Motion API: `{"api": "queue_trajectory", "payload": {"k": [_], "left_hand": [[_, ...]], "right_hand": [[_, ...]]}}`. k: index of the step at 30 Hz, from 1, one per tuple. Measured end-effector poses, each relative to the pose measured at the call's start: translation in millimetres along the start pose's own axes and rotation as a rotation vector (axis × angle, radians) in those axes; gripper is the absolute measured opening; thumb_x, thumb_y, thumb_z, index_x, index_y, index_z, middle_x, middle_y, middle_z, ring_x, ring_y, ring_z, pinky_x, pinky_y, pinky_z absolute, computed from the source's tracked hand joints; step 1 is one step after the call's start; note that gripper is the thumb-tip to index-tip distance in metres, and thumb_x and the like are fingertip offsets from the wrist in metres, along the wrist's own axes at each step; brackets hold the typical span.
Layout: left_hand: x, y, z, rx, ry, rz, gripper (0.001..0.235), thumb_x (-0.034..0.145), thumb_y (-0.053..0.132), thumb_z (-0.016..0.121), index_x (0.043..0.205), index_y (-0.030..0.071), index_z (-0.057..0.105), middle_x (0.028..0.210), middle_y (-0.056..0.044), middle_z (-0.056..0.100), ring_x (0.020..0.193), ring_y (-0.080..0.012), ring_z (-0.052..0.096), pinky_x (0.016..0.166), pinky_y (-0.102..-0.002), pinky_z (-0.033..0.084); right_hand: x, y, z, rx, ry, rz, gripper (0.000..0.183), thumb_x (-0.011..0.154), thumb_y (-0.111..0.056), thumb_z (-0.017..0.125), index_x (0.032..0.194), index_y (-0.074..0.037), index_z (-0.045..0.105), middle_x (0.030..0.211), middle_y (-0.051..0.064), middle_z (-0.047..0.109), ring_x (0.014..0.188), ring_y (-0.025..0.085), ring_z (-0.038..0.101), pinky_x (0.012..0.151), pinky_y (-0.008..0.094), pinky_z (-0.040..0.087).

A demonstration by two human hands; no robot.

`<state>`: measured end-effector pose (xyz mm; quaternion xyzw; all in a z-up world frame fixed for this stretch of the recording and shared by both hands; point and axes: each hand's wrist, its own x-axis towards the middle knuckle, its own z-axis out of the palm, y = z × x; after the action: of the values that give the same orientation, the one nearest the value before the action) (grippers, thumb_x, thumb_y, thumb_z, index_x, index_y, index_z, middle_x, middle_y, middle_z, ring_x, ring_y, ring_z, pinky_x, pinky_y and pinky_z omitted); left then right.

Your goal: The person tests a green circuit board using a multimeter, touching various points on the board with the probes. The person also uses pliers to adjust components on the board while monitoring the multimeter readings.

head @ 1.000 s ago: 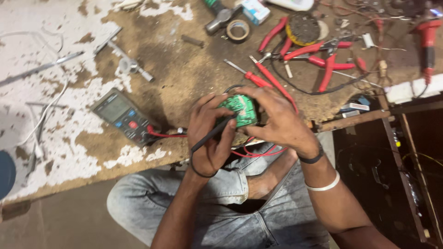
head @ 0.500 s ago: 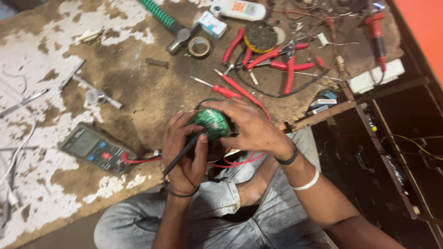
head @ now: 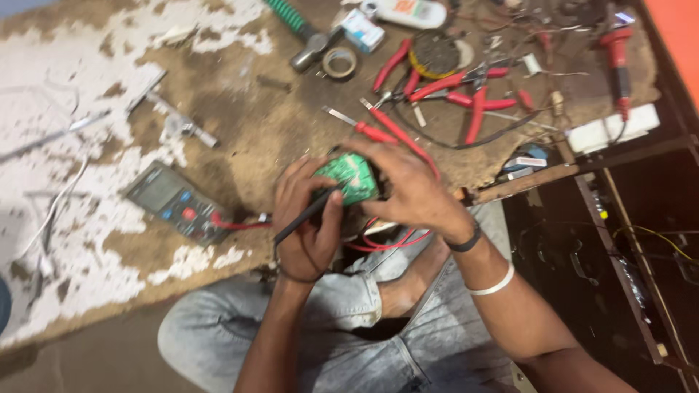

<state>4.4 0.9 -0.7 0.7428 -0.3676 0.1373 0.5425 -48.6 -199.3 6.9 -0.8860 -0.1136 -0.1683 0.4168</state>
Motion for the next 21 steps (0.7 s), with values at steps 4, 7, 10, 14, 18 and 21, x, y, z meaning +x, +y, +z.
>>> {"api": "queue_trajectory", "payload": {"k": [4, 7, 10, 14, 18, 21], "left_hand": [[0.2, -0.8, -1.1, -0.032, 0.006, 0.018, 0.016, 0.101, 0.016, 0.065, 0.110, 0.003, 0.064, 0.134, -0.020, 0.067, 0.135, -0.0426, 0.058, 0.119, -0.051, 0.042], [0.1, -0.5, -2.8, -0.033, 0.018, 0.047, 0.017, 0.101, 0.017, 0.065, 0.111, 0.003, 0.063, 0.133, -0.020, 0.066, 0.134, -0.0428, 0.059, 0.118, -0.051, 0.043], [-0.7, -1.4, -3.0, -0.016, 0.024, 0.068, 0.016, 0.102, 0.016, 0.064, 0.110, 0.003, 0.063, 0.132, -0.020, 0.066, 0.132, -0.0431, 0.060, 0.118, -0.052, 0.044], [-0.5, -2.5, -0.9, -0.015, 0.035, 0.068, 0.017, 0.101, 0.016, 0.065, 0.109, 0.002, 0.063, 0.131, -0.021, 0.067, 0.131, -0.0436, 0.060, 0.116, -0.051, 0.044], [-0.9, -1.5, -0.1, -0.002, 0.050, 0.073, 0.017, 0.100, 0.016, 0.065, 0.108, 0.002, 0.064, 0.129, -0.021, 0.067, 0.129, -0.0428, 0.061, 0.114, -0.051, 0.044], [-0.9, -2.7, 1.2, 0.035, 0.058, 0.085, 0.016, 0.098, 0.015, 0.065, 0.106, 0.001, 0.064, 0.128, -0.021, 0.068, 0.128, -0.0429, 0.061, 0.114, -0.052, 0.044]], "right_hand": [[0.5, -4.9, 1.8, -0.001, 0.003, 0.044, 0.097, 0.069, -0.013, 0.086, 0.156, -0.008, 0.043, 0.142, 0.015, 0.062, 0.117, 0.030, 0.063, 0.098, 0.038, 0.052], [2.3, -8.3, 2.5, 0.004, -0.033, 0.163, 0.100, 0.067, -0.017, 0.088, 0.156, -0.010, 0.043, 0.135, 0.012, 0.065, 0.095, 0.024, 0.063, 0.084, 0.035, 0.054], [2.7, -10.2, 2.5, 0.022, -0.025, 0.154, 0.098, 0.068, -0.017, 0.089, 0.155, -0.009, 0.045, 0.136, 0.012, 0.066, 0.094, 0.022, 0.063, 0.083, 0.034, 0.054], [4.5, -13.5, 0.1, -0.001, 0.002, 0.053, 0.097, 0.069, -0.017, 0.090, 0.155, -0.007, 0.045, 0.143, 0.014, 0.063, 0.110, 0.026, 0.065, 0.092, 0.036, 0.053], [6.6, -21.7, -2.7, -0.017, 0.022, 0.020, 0.097, 0.069, -0.016, 0.090, 0.155, -0.007, 0.046, 0.142, 0.015, 0.064, 0.122, 0.027, 0.066, 0.101, 0.036, 0.053], [8.7, -26.9, -4.2, 0.013, -0.008, 0.129, 0.098, 0.066, -0.019, 0.090, 0.153, -0.009, 0.046, 0.139, 0.013, 0.065, 0.113, 0.026, 0.067, 0.096, 0.035, 0.054]]}}
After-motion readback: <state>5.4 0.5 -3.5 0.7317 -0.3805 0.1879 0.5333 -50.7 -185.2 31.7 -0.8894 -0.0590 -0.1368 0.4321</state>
